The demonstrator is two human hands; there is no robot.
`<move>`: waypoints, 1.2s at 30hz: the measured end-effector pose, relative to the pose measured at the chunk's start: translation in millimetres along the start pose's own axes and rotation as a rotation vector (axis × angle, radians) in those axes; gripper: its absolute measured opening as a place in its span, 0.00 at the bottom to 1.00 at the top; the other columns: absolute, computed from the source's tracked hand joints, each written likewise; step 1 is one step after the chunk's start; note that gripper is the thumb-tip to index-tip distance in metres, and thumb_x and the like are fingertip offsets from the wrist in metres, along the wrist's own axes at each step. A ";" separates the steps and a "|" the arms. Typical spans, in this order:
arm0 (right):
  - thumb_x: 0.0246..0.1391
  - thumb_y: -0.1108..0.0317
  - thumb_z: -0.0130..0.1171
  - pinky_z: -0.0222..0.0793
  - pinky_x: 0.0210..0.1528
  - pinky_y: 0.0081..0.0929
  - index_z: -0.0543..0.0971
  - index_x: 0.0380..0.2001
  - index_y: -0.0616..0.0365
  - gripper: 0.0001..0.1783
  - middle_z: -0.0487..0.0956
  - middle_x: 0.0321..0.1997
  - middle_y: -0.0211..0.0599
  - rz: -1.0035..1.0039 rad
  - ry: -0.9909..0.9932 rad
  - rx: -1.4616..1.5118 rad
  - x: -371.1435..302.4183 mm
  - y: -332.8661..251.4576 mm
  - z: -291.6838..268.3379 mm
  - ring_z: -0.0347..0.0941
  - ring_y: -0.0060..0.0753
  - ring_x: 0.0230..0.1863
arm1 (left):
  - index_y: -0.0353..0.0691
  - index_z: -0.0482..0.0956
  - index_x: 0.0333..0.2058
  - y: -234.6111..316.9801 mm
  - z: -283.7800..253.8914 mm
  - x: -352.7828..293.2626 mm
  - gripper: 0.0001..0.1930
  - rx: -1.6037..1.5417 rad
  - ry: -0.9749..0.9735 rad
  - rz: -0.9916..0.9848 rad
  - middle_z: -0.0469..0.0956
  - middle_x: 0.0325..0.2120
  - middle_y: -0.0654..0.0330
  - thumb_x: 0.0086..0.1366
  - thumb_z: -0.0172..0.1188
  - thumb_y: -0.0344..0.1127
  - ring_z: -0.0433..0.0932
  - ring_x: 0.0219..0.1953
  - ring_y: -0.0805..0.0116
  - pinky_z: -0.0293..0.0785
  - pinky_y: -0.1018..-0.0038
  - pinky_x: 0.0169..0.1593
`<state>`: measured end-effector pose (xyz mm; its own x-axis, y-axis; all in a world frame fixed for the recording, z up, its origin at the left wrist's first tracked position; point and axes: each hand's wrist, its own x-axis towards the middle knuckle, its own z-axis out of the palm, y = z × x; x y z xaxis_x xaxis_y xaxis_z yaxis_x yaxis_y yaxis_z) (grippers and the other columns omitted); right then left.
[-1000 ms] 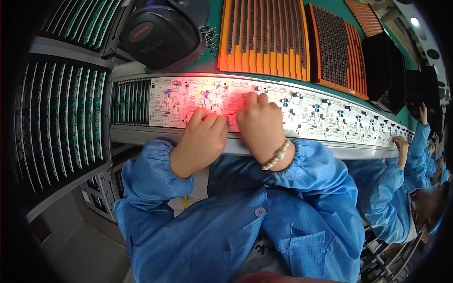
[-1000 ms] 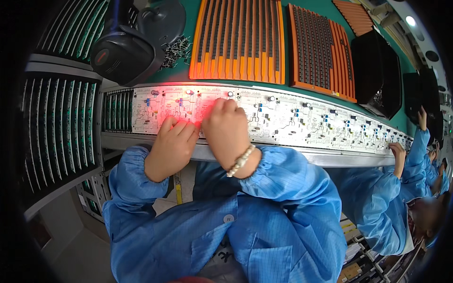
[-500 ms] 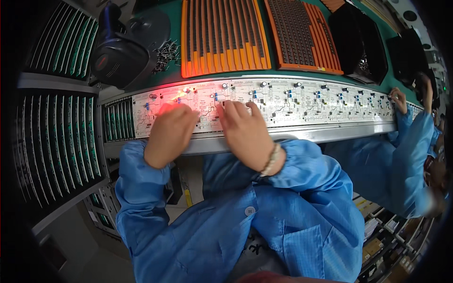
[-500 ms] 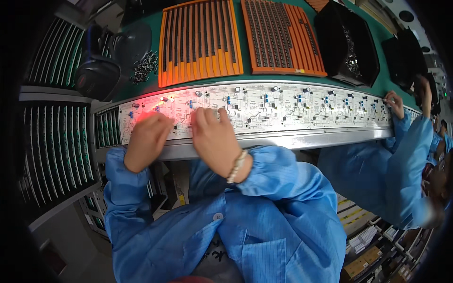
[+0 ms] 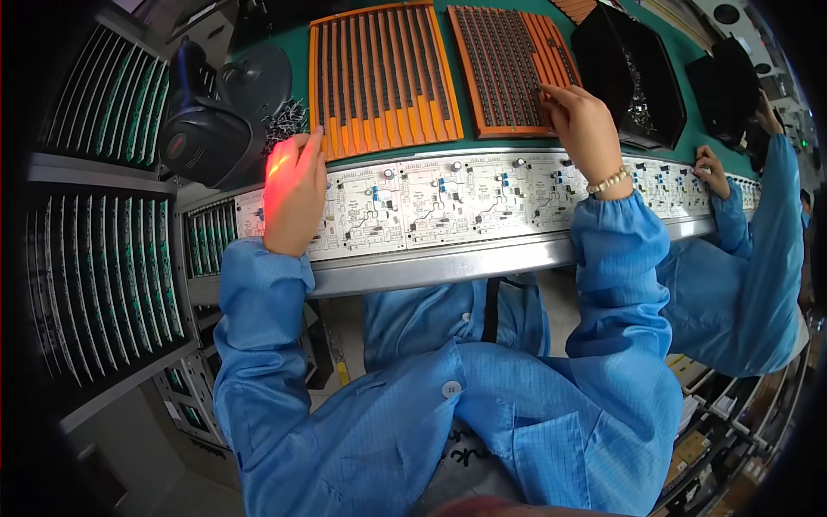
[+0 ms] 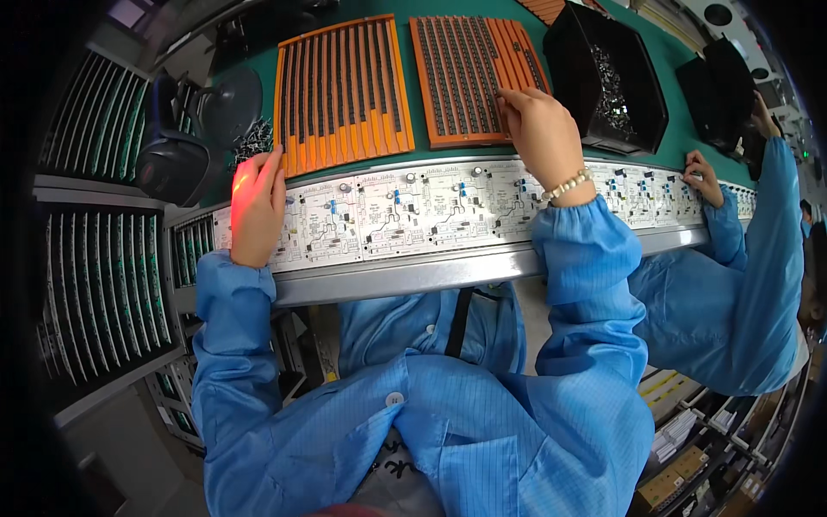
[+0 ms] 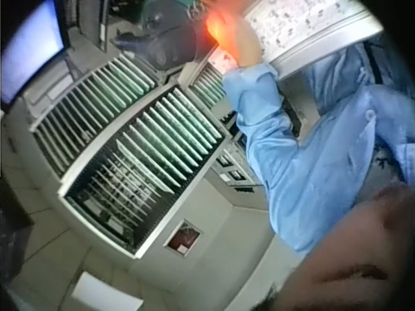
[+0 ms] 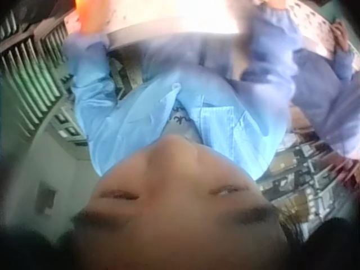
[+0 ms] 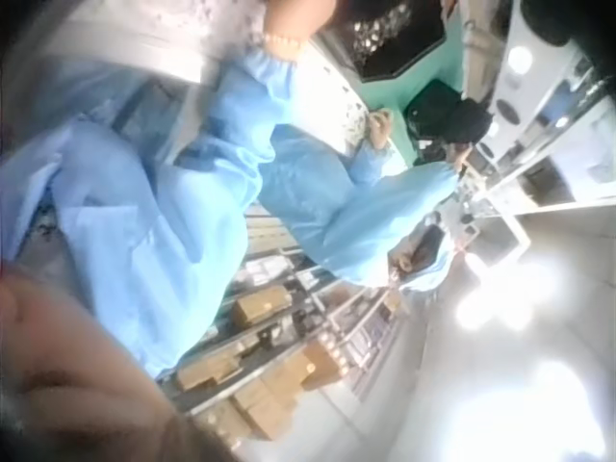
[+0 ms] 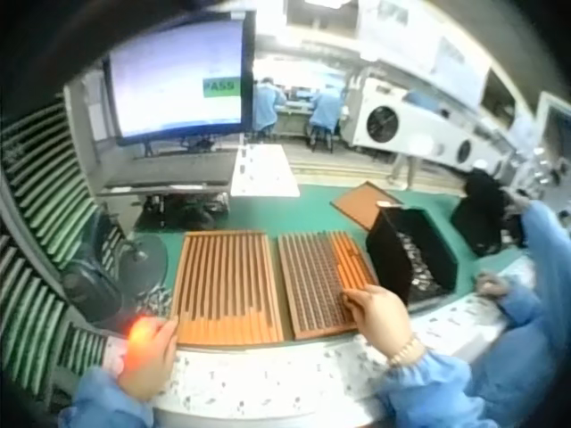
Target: Assembling components onto a printed circuit board.
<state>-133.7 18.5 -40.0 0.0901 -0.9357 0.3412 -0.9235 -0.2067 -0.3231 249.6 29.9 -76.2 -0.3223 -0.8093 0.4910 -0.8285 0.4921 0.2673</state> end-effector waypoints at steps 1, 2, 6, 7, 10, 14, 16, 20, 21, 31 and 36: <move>0.55 0.74 0.61 0.76 0.37 0.34 0.83 0.43 0.61 0.12 0.81 0.36 0.44 -0.019 -0.002 -0.039 1.7 1.1 0.9 0.80 0.44 0.35 | 0.31 0.76 0.51 0.4 -0.4 -0.1 0.17 0.006 -0.008 0.018 0.75 0.42 0.51 0.63 0.58 0.25 0.75 0.44 0.52 0.72 0.63 0.50; 0.55 0.74 0.60 0.76 0.37 0.34 0.83 0.43 0.61 0.12 0.81 0.36 0.43 -0.038 -0.003 -0.078 3.4 2.0 1.8 0.80 0.44 0.35 | 0.31 0.76 0.51 1.2 -0.6 0.1 0.17 0.012 -0.016 0.035 0.75 0.42 0.51 0.63 0.58 0.24 0.75 0.44 0.52 0.72 0.63 0.50; 0.55 0.74 0.60 0.76 0.36 0.34 0.84 0.42 0.60 0.11 0.80 0.36 0.42 -0.072 -0.002 -0.111 2.9 1.7 1.7 0.79 0.45 0.33 | 0.32 0.76 0.51 2.9 -2.7 -0.6 0.18 0.042 -0.037 0.052 0.75 0.41 0.52 0.61 0.59 0.23 0.75 0.43 0.54 0.72 0.64 0.49; 0.55 0.74 0.60 0.76 0.36 0.34 0.84 0.42 0.59 0.11 0.80 0.35 0.42 -0.075 0.001 -0.115 3.2 2.0 1.7 0.79 0.46 0.32 | 0.32 0.76 0.51 2.3 -3.0 -0.6 0.19 0.047 -0.042 0.056 0.75 0.41 0.52 0.60 0.59 0.23 0.74 0.43 0.54 0.72 0.64 0.49; 0.55 0.75 0.61 0.75 0.36 0.34 0.84 0.41 0.60 0.10 0.80 0.36 0.42 -0.062 -0.032 -0.073 6.1 5.9 0.3 0.79 0.46 0.32 | 0.31 0.76 0.49 -2.6 0.1 3.8 0.17 0.009 -0.007 0.026 0.76 0.40 0.53 0.60 0.59 0.23 0.74 0.42 0.55 0.72 0.64 0.48; 0.53 0.76 0.61 0.75 0.35 0.34 0.84 0.39 0.61 0.10 0.80 0.34 0.43 -0.065 -0.048 -0.074 9.0 3.1 0.1 0.79 0.45 0.31 | 0.32 0.77 0.47 -6.6 -2.5 6.1 0.15 0.021 -0.018 0.050 0.76 0.39 0.54 0.60 0.59 0.24 0.75 0.42 0.56 0.72 0.65 0.47; 0.52 0.76 0.62 0.76 0.35 0.34 0.84 0.38 0.62 0.09 0.80 0.33 0.43 -0.073 -0.049 -0.083 11.1 1.8 -1.5 0.79 0.45 0.31 | 0.32 0.77 0.46 -6.2 -6.0 6.4 0.15 0.039 -0.033 0.066 0.76 0.38 0.54 0.60 0.58 0.24 0.75 0.42 0.56 0.72 0.65 0.47; 0.49 0.78 0.63 0.76 0.35 0.33 0.85 0.36 0.62 0.09 0.81 0.31 0.45 -0.062 -0.135 -0.050 14.5 7.1 -8.8 0.80 0.44 0.30 | 0.33 0.79 0.42 -1.9 -12.6 4.8 0.11 0.153 -0.076 0.117 0.76 0.36 0.55 0.60 0.59 0.25 0.75 0.41 0.56 0.72 0.64 0.46; 0.49 0.78 0.63 0.76 0.35 0.32 0.85 0.35 0.63 0.09 0.81 0.30 0.45 -0.049 -0.151 -0.028 16.3 7.5 -10.1 0.80 0.44 0.30 | 0.34 0.79 0.41 -3.2 -12.2 6.0 0.10 0.082 -0.069 0.089 0.76 0.35 0.55 0.60 0.59 0.26 0.76 0.40 0.56 0.72 0.64 0.46; 0.49 0.78 0.64 0.76 0.34 0.25 0.85 0.33 0.63 0.07 0.82 0.31 0.43 -0.197 -0.193 -0.056 21.6 16.8 -12.2 0.81 0.38 0.30 | 0.35 0.81 0.35 -7.5 -30.8 3.1 0.06 -0.135 -0.129 0.121 0.77 0.33 0.56 0.59 0.62 0.28 0.77 0.40 0.56 0.73 0.64 0.44; 0.50 0.78 0.63 0.75 0.35 0.23 0.84 0.35 0.64 0.07 0.82 0.32 0.41 -0.102 -0.193 -0.003 11.7 0.8 -20.9 0.81 0.34 0.30 | 0.37 0.81 0.35 -16.4 -56.5 -52.4 0.06 -0.226 -0.161 -0.015 0.77 0.34 0.57 0.58 0.64 0.29 0.76 0.40 0.56 0.72 0.64 0.46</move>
<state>-141.2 13.4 -17.8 0.2526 -0.9474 0.1968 -0.9071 -0.3026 -0.2925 306.0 82.4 -59.4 -0.3943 -0.8489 0.3519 -0.7165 0.5238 0.4608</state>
